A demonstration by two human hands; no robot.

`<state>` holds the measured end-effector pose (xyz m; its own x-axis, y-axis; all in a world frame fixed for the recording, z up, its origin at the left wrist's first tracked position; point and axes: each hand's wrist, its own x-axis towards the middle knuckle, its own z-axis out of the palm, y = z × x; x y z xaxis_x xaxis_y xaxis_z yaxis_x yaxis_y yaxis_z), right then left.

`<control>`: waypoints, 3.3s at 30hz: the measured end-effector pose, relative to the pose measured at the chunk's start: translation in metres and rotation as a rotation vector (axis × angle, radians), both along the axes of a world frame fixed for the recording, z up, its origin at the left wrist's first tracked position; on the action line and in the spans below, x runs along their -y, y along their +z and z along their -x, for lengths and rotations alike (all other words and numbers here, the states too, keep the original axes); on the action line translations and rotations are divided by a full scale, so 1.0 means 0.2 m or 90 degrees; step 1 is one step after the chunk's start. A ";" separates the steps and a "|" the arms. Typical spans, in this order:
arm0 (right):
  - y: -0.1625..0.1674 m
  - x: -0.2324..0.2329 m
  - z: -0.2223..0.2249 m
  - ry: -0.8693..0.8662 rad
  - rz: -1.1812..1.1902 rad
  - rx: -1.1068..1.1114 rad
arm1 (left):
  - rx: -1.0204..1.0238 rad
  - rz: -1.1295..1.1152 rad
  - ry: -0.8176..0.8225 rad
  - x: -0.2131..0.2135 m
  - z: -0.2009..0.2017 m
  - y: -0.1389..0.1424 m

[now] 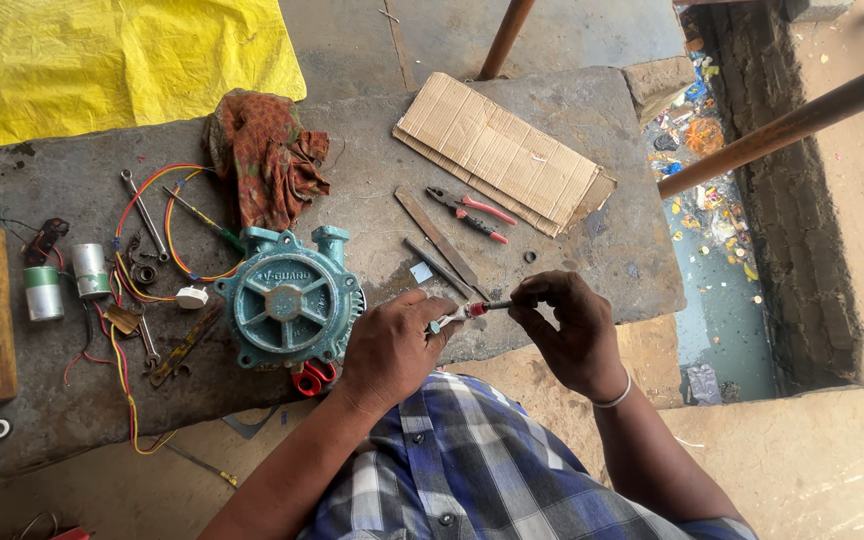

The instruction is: The person works on a small electric motor on a concrete workbench. They use a screwdriver to adjust components, wipe the motor with a cloth, and apply lubricant from a tube to the motor housing.

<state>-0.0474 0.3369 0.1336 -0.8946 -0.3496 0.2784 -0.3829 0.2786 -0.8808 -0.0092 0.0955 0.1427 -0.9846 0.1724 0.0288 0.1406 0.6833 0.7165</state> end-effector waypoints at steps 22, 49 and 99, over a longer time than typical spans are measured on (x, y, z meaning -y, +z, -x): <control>-0.05 0.86 -0.33 0.042 -0.121 0.060 | -0.238 -0.119 0.336 1.30 -0.64 0.26; 0.07 1.16 -0.47 0.044 -0.402 -0.122 | -0.197 -0.180 0.360 1.73 -0.99 -0.01; 0.02 1.19 -0.46 0.096 -0.503 -0.102 | -0.138 -0.223 0.352 1.74 -1.00 -0.17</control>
